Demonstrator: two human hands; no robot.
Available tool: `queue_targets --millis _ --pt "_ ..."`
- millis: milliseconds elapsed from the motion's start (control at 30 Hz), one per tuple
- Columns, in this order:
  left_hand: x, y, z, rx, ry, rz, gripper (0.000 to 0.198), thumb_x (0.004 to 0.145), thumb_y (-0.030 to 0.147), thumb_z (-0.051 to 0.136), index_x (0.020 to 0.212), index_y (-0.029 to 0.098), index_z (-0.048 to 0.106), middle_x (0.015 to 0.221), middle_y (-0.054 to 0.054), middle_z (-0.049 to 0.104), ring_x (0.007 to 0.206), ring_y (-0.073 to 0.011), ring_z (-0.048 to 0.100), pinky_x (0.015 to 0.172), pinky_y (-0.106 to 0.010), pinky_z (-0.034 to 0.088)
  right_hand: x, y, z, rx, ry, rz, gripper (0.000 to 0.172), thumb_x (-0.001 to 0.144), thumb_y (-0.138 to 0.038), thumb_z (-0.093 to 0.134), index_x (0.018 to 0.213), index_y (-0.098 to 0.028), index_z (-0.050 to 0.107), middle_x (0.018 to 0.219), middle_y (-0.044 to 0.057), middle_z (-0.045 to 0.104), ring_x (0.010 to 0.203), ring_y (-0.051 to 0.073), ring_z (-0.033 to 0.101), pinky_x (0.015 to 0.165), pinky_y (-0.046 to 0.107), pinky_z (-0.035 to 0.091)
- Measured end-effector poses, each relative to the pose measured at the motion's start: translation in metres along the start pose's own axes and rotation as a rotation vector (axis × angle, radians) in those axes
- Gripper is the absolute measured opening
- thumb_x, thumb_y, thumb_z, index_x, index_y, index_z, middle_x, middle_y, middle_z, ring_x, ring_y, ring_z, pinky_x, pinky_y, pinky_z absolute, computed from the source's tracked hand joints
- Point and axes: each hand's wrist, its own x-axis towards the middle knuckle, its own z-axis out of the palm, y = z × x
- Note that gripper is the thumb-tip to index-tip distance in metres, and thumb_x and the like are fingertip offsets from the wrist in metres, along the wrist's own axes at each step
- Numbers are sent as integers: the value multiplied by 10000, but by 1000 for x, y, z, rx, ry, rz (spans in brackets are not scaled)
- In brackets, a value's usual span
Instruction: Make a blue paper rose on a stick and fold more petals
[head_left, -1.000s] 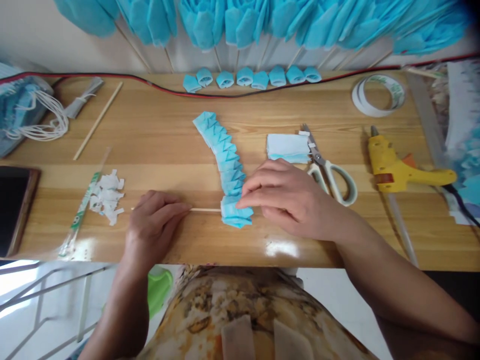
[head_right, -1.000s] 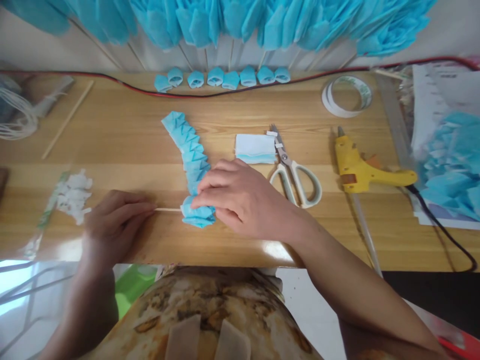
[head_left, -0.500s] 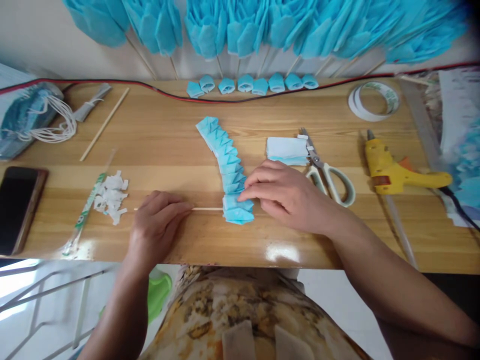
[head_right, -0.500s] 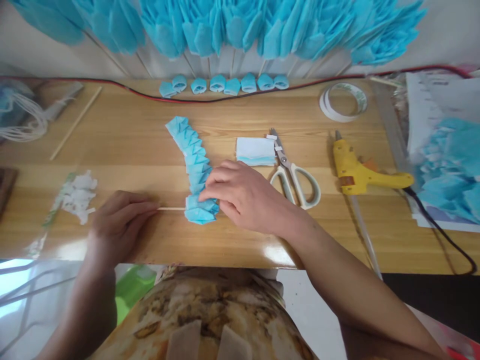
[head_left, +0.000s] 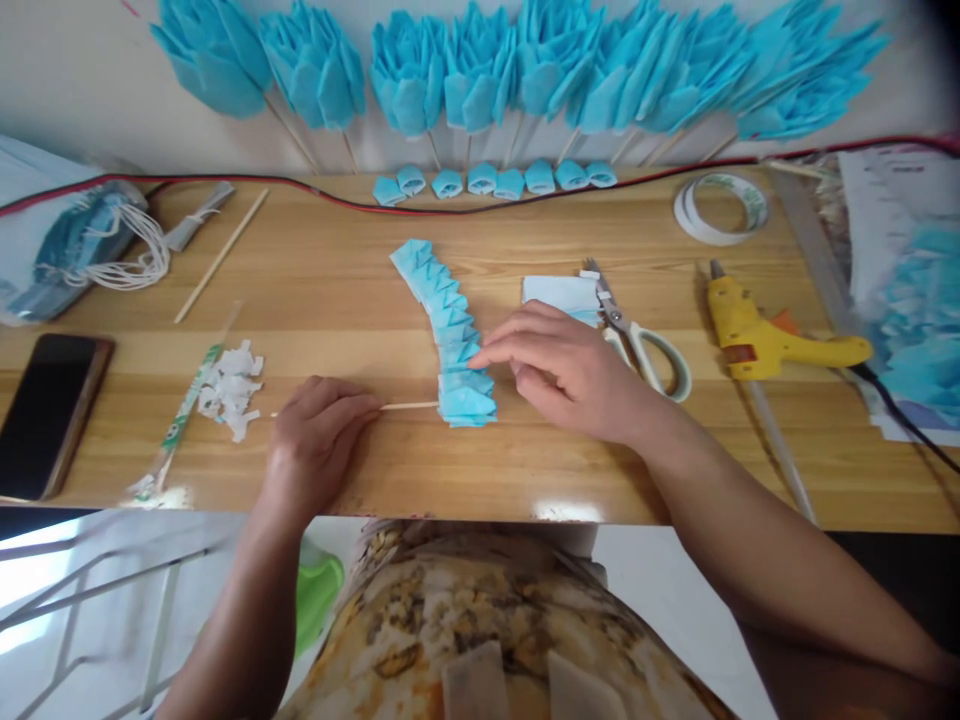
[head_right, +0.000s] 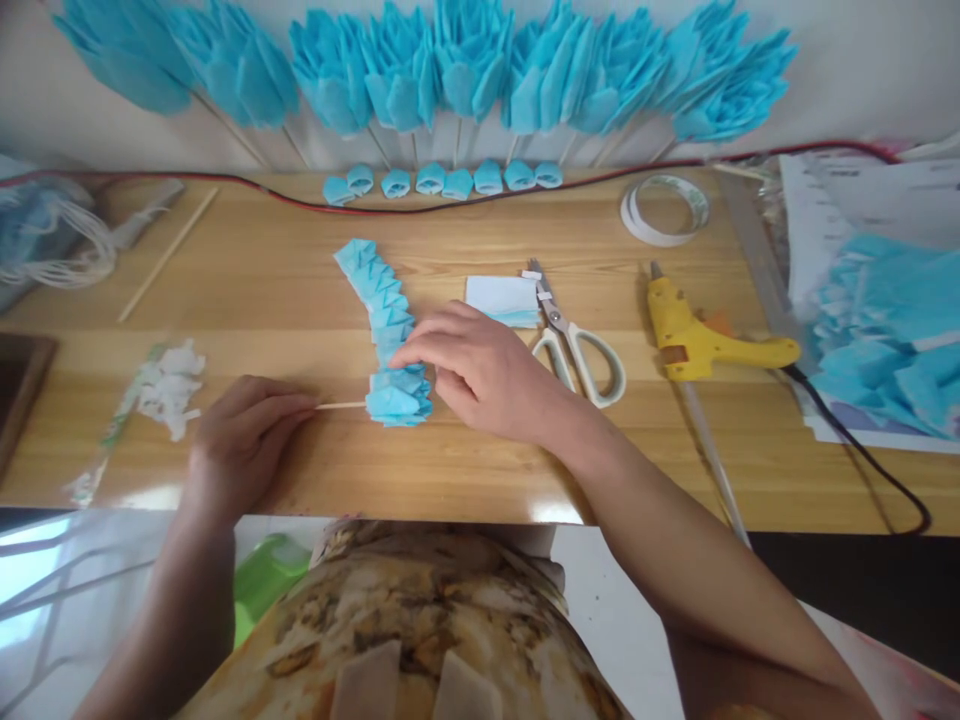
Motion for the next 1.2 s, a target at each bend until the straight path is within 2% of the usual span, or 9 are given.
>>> queue_targets --millis 167,400,700,967,1200 --pt "1 1 0 4 15 -5 124 941 94 595 924 155 702 879 -49 675 816 -174 618 734 -305 488 1 -4 -2 29 -14 -33 403 858 24 421 1029 -227 686 1003 43 737 931 190 649 855 388 508" --pt "1 -1 0 10 8 7 133 948 100 584 943 158 704 909 -45 670 830 -167 615 741 -295 494 1 0 -2 -14 40 -52 414 853 26 414 1048 -221 682 1009 53 739 917 193 649 846 396 501" --pt "4 -1 -3 -1 -46 -21 159 969 128 558 926 143 711 886 -54 660 824 -169 612 733 -290 480 2 -2 -3 38 62 -46 371 882 -1 414 1003 -235 676 1001 38 732 947 192 653 890 419 484" --pt "7 0 -2 6 -44 -83 225 992 233 529 887 181 721 858 -46 666 805 -173 627 722 -295 496 3 -3 -4 58 36 -159 197 934 -143 535 1025 -231 685 1005 41 733 997 206 638 904 432 483" --pt "6 1 0 53 -17 -67 252 1002 246 505 873 181 712 851 -58 669 805 -187 620 715 -313 495 1 3 5 -76 -15 -183 141 914 -260 646 1039 -249 712 1050 49 747 1048 242 612 925 440 479"
